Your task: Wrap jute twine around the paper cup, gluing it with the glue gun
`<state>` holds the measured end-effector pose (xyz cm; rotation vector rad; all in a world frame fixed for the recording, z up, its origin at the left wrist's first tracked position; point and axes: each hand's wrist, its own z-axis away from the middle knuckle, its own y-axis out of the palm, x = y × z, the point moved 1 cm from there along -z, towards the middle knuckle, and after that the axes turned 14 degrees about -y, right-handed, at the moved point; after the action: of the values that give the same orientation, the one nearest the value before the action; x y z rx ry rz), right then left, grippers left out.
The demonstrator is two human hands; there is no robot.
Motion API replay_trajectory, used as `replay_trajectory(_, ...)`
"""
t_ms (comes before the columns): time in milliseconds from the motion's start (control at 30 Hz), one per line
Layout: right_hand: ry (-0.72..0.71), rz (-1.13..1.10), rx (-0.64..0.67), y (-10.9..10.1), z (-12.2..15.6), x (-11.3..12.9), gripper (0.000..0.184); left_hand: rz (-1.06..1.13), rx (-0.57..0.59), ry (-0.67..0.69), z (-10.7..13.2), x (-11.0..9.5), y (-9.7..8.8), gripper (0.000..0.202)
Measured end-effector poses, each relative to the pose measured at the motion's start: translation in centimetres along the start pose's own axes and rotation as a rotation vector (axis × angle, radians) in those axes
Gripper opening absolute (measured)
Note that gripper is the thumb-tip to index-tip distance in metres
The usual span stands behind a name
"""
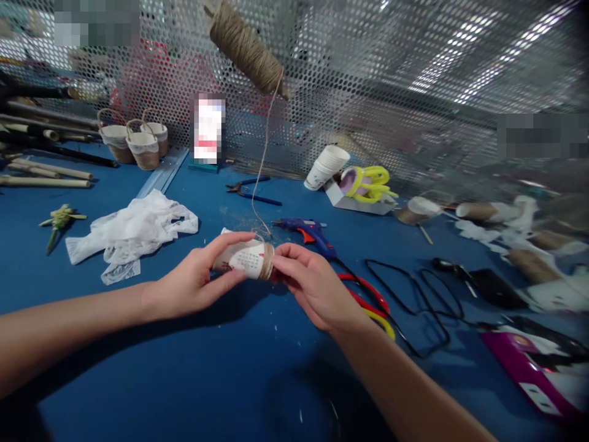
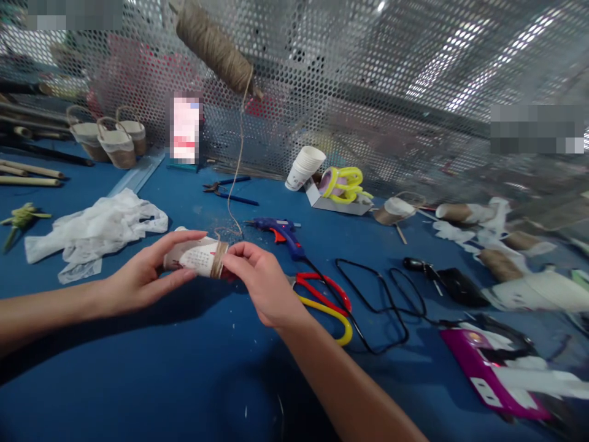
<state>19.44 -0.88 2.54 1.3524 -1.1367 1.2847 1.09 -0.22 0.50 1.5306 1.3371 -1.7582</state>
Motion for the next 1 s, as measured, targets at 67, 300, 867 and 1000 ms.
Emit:
replay_trajectory(67, -0.066, 0.029, -0.002, -0.2, 0.3, -0.3, 0.013, 0.119, 0.057, -0.058, -0.2, -0.3, -0.1, 0.049)
replay_trajectory(300, -0.246, 0.361, 0.156, 0.0, 1.4, -0.1, 0.008, 0.435, 0.102, -0.33, -0.7, -0.6, -0.3, 0.028)
replay_trajectory(867, -0.277, 0.572, -0.02, 1.1, 1.8, 0.0, 0.01, -0.004, -0.026, -0.26, 0.4, -1.4, 0.4, 0.032)
replay_trajectory(1000, -0.273, 0.581, -0.026, 1.1, 1.8, -0.1, 0.01, -0.01, -0.026, -0.232, 0.5, -1.3, 0.5, 0.032)
